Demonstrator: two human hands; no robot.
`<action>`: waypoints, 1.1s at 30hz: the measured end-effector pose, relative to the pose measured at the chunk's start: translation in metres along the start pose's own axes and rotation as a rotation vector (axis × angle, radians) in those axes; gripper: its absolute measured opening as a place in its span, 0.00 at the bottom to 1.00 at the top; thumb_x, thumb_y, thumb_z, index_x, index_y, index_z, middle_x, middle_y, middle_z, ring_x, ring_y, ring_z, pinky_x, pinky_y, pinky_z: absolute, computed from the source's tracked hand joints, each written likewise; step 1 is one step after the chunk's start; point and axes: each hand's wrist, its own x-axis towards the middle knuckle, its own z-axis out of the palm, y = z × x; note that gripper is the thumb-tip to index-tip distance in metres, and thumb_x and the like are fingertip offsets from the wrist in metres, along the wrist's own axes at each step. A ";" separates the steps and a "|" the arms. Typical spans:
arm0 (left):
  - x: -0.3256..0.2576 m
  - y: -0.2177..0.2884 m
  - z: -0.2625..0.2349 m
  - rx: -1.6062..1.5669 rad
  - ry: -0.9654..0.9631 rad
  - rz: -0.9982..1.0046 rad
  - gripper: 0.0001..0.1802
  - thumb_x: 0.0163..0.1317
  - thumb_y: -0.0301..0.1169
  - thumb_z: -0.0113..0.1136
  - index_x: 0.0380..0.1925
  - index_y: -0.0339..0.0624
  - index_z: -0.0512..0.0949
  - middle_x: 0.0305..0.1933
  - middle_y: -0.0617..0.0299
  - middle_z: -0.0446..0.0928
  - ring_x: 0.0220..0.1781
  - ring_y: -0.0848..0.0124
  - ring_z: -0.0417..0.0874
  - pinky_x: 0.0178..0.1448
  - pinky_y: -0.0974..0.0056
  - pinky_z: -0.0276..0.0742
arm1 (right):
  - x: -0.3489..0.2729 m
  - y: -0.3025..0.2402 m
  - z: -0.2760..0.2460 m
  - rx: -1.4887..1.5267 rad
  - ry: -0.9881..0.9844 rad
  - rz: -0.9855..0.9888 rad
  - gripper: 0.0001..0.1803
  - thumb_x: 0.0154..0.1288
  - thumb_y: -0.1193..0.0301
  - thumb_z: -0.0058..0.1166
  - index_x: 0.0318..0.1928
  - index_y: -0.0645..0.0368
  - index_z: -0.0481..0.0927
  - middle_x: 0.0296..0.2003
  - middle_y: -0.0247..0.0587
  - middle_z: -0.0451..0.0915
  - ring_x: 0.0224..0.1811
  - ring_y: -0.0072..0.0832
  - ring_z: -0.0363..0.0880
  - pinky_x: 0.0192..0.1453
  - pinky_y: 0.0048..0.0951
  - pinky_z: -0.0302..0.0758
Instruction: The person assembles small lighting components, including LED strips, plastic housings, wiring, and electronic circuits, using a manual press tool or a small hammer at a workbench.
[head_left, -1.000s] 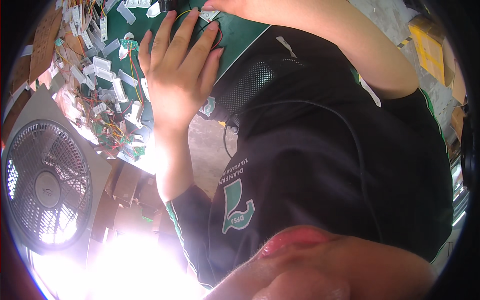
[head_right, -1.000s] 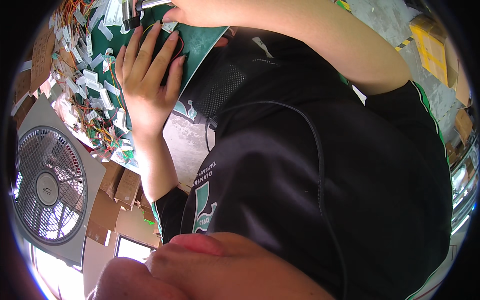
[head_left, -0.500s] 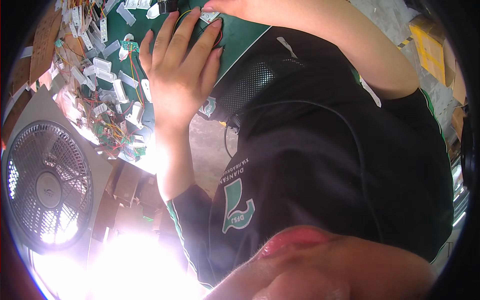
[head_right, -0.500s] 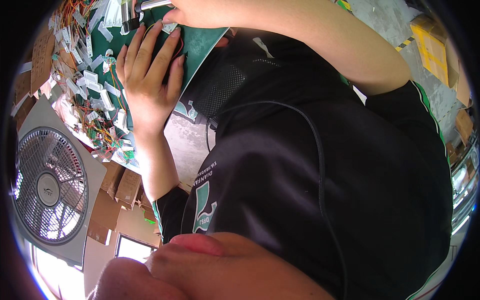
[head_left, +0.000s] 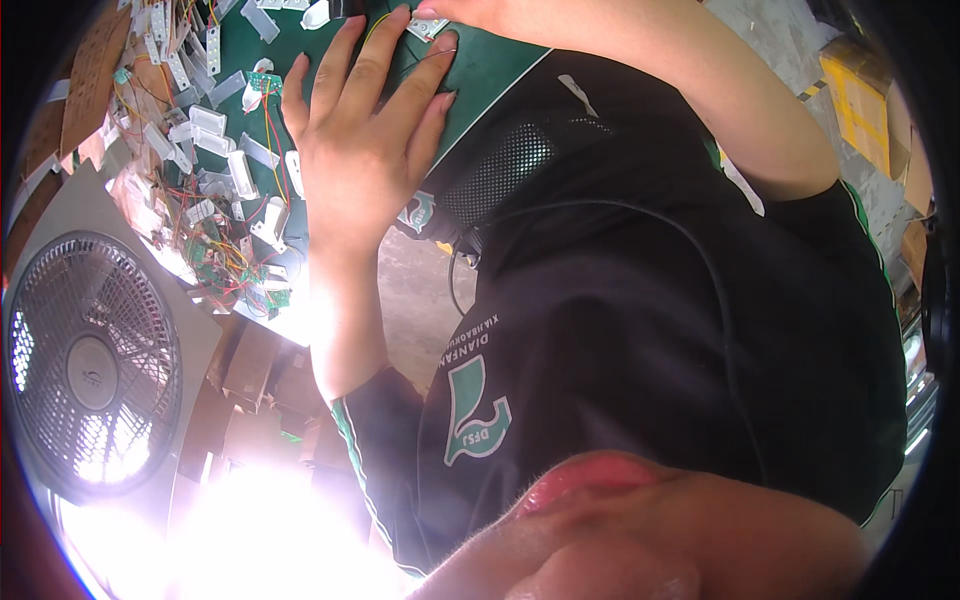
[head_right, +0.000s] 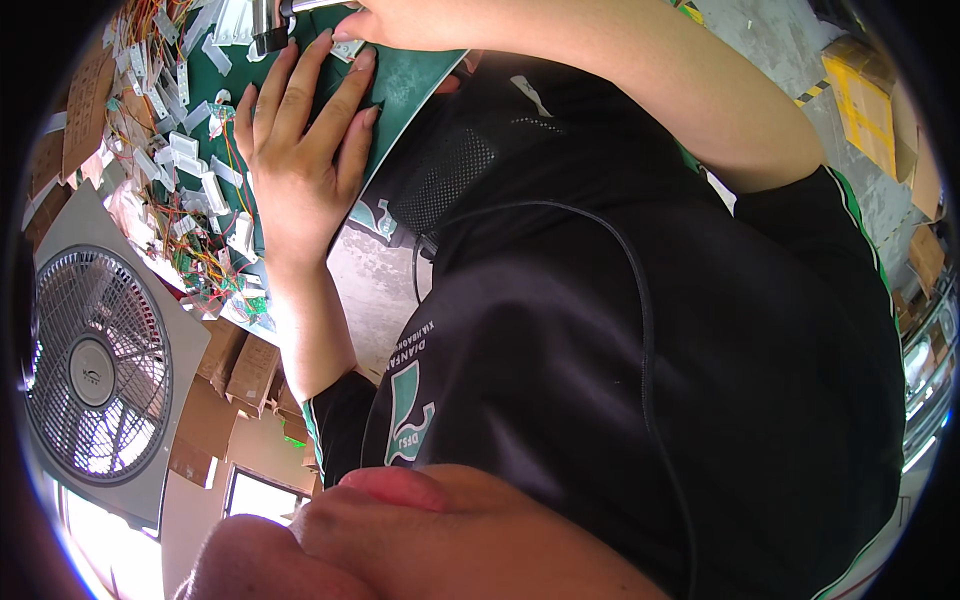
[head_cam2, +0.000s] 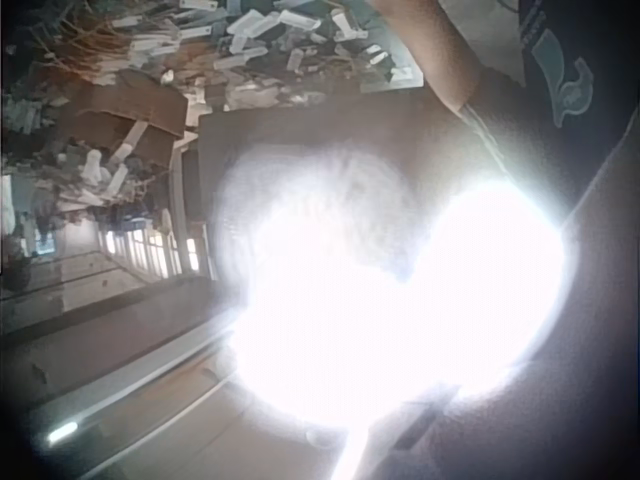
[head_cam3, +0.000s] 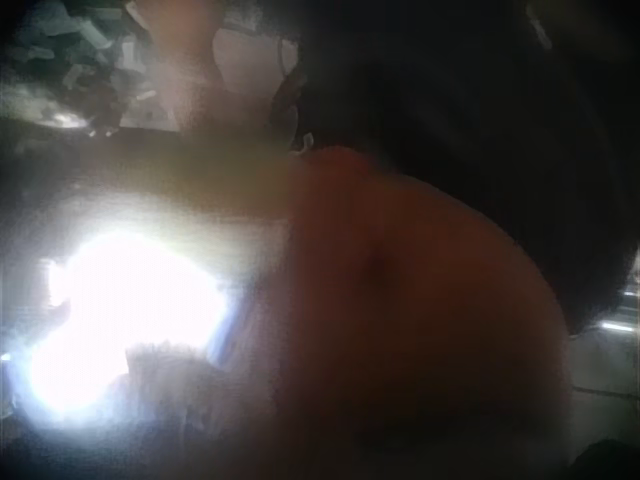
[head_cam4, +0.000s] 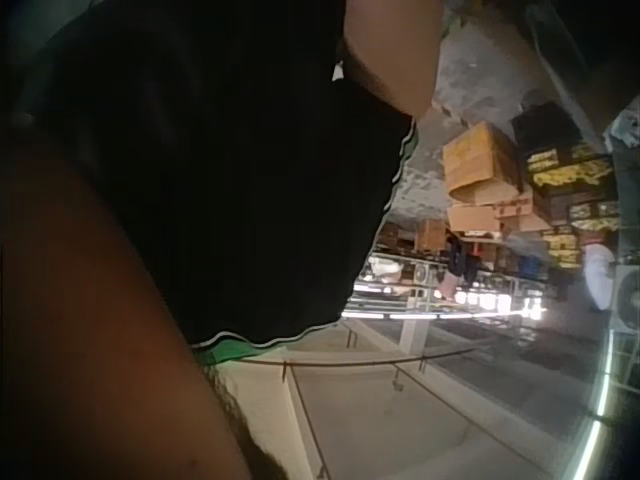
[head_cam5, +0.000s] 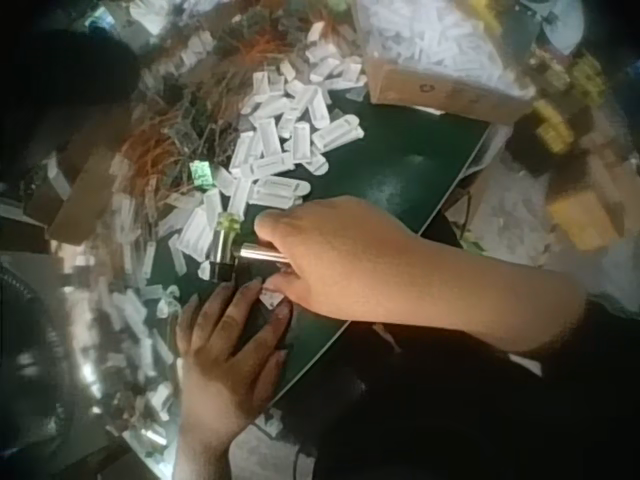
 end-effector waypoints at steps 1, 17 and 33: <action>0.001 -0.001 0.000 -0.014 0.002 0.013 0.20 0.66 0.40 0.66 0.59 0.63 0.86 0.70 0.64 0.78 0.73 0.58 0.74 0.78 0.47 0.56 | 0.000 0.000 0.000 0.003 -0.001 0.002 0.16 0.64 0.65 0.66 0.40 0.63 0.75 0.35 0.51 0.83 0.40 0.50 0.85 0.44 0.48 0.80; 0.003 -0.012 -0.002 -0.081 0.012 0.047 0.23 0.62 0.51 0.68 0.58 0.67 0.86 0.71 0.66 0.77 0.74 0.56 0.73 0.77 0.41 0.61 | -0.016 0.018 -0.008 0.752 0.060 0.075 0.14 0.75 0.70 0.61 0.51 0.64 0.73 0.35 0.28 0.70 0.37 0.15 0.68 0.41 0.23 0.69; 0.002 -0.012 0.001 -0.126 0.047 0.033 0.24 0.61 0.51 0.68 0.58 0.67 0.86 0.71 0.66 0.77 0.75 0.56 0.72 0.78 0.41 0.60 | -0.012 0.027 -0.033 1.049 -0.340 0.278 0.12 0.78 0.69 0.56 0.55 0.62 0.76 0.37 0.29 0.77 0.28 0.11 0.70 0.28 0.17 0.68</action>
